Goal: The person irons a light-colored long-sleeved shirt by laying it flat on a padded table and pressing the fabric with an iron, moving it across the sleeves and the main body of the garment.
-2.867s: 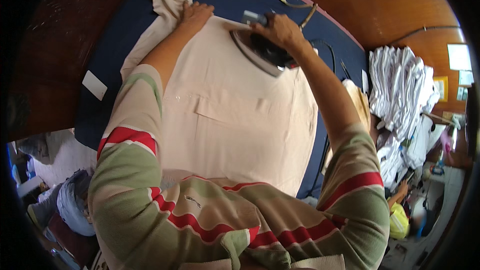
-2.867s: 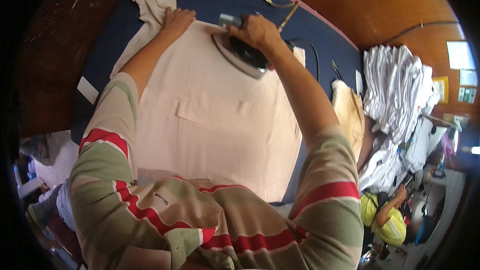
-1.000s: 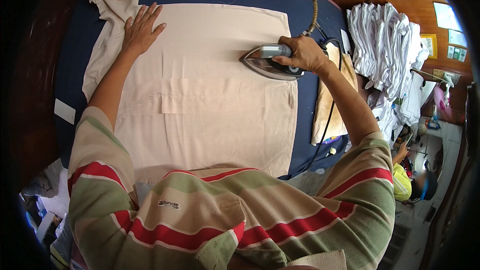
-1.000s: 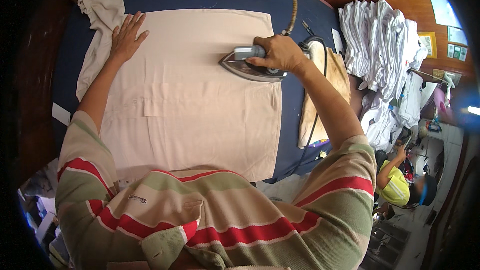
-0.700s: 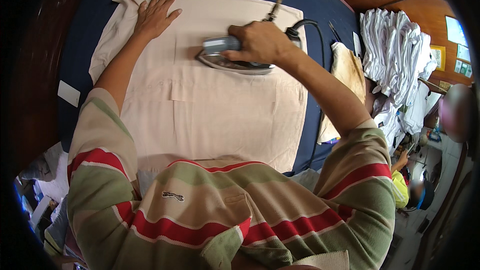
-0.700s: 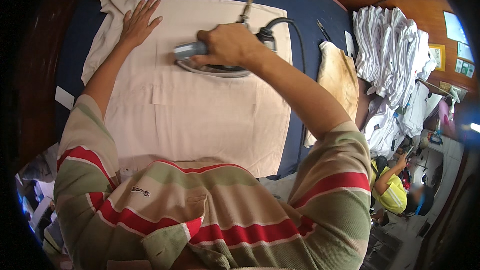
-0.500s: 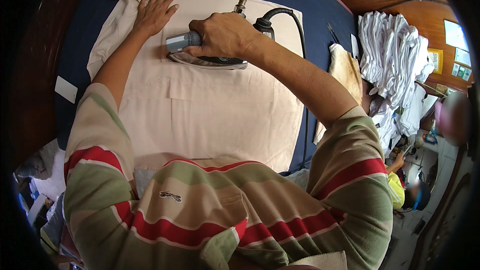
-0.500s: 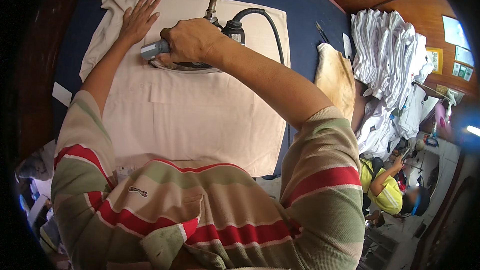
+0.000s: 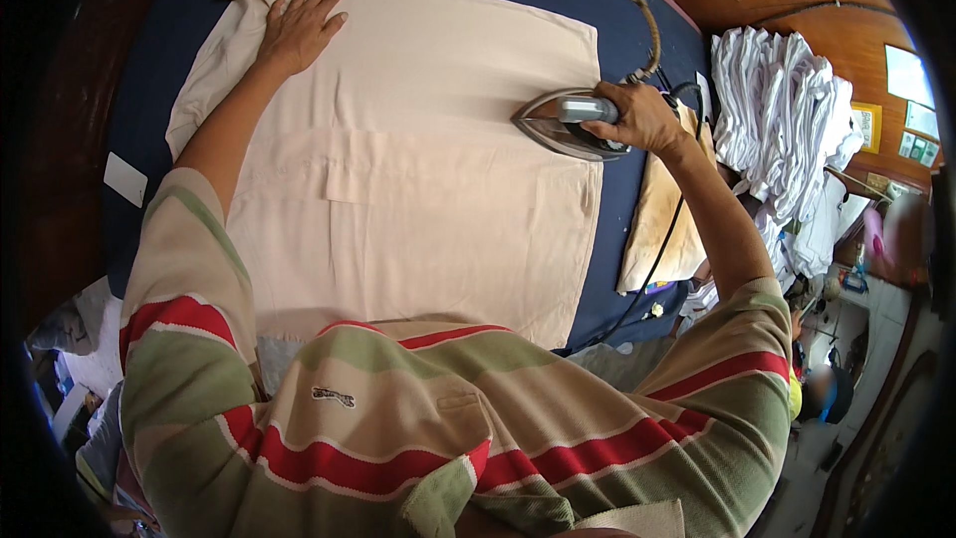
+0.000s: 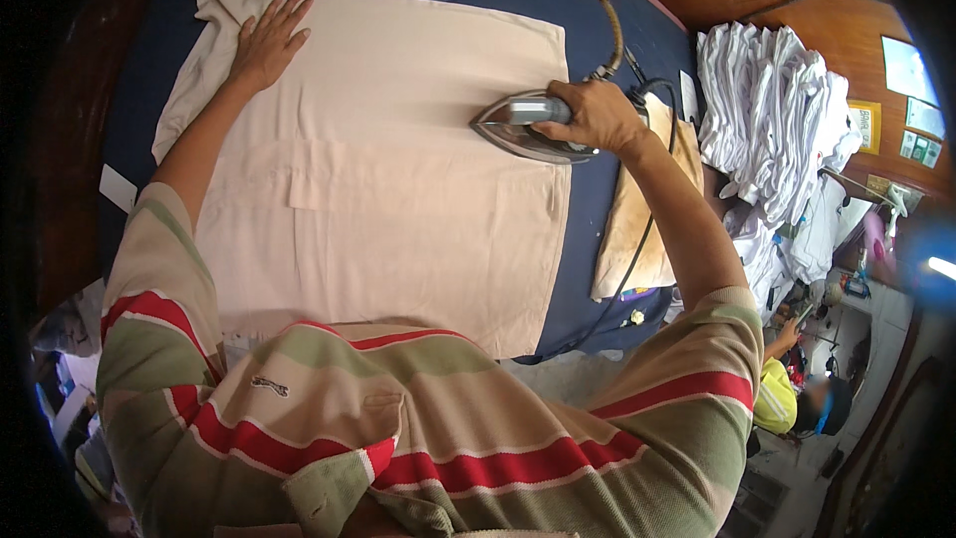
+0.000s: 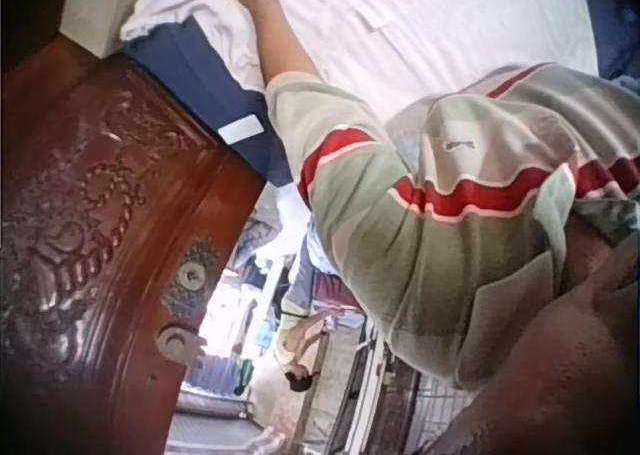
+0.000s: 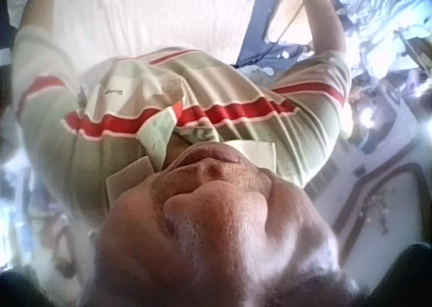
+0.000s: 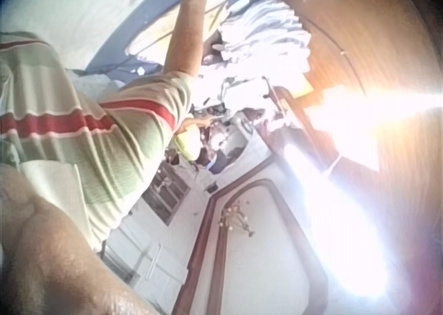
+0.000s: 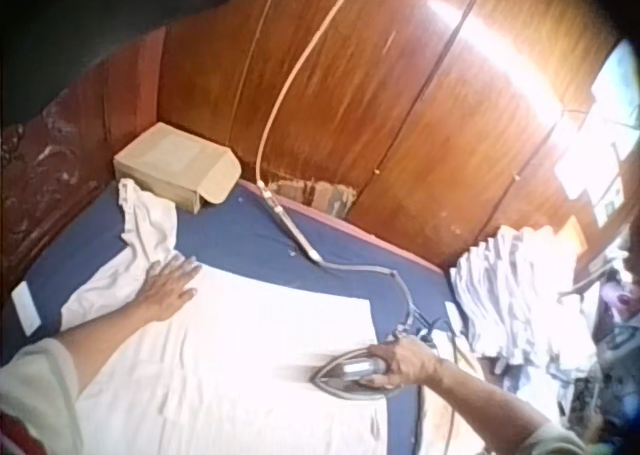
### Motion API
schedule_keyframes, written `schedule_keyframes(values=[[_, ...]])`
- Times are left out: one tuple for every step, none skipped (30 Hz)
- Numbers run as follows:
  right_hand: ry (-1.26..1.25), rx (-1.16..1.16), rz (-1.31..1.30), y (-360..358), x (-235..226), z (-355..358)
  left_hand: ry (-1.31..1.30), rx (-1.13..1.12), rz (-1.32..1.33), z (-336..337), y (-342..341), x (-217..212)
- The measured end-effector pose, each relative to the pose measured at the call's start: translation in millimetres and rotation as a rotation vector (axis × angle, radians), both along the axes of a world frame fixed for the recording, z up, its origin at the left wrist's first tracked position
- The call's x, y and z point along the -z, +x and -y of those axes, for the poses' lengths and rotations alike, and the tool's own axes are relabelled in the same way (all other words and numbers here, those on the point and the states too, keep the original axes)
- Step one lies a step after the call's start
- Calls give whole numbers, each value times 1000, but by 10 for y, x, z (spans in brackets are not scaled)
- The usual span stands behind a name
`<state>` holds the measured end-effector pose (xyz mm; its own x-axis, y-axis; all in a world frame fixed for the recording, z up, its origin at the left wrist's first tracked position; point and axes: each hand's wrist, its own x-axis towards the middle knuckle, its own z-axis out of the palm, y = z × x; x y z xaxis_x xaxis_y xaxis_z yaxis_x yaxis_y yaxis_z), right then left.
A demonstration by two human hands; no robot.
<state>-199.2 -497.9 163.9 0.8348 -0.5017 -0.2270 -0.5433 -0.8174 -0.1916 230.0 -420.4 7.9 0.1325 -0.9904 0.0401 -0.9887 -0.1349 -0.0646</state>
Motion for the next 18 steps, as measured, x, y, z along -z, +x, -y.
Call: schedule_keyframes(values=[[-12,50,-1,-47,17,28,8,-1,9,8,-11,-23],[-24,101,-2,-85,27,42,2,3,7,8,-8,-24],[-34,145,-1,-76,29,62,0,0,7,-23,3,-11],[-62,246,10,-23,34,110,-3,-2,6,-38,15,-1],[-90,347,22,70,40,188,-8,-6,6,-37,29,5],[-117,449,30,144,55,287,-13,-7,2,-36,28,16],[-96,508,94,164,119,452,-18,-6,1,-29,25,13],[-100,560,116,163,137,591,-19,1,-6,-13,4,15],[-107,607,119,204,182,736,-17,2,-7,-4,-13,9],[-118,651,122,238,194,837,-19,0,-9,-6,-15,-10],[-115,626,121,236,205,886,-13,6,-29,-3,-18,-29],[-112,593,121,258,233,954,-34,10,-54,-4,-8,-16],[-106,554,121,319,247,1015,-53,7,-78,-24,-1,-7],[-94,530,134,370,257,1062,-73,4,-102,-25,6,-3],[-74,507,139,419,293,1047,-51,6,-101,-8,-16,2],[-46,475,152,528,343,990,-23,-1,-92,-9,-19,-21],[50,487,166,732,279,849,-5,-3,-110,-18,-26,-39],[91,428,150,943,222,705,9,0,-129,-25,-17,-83]])
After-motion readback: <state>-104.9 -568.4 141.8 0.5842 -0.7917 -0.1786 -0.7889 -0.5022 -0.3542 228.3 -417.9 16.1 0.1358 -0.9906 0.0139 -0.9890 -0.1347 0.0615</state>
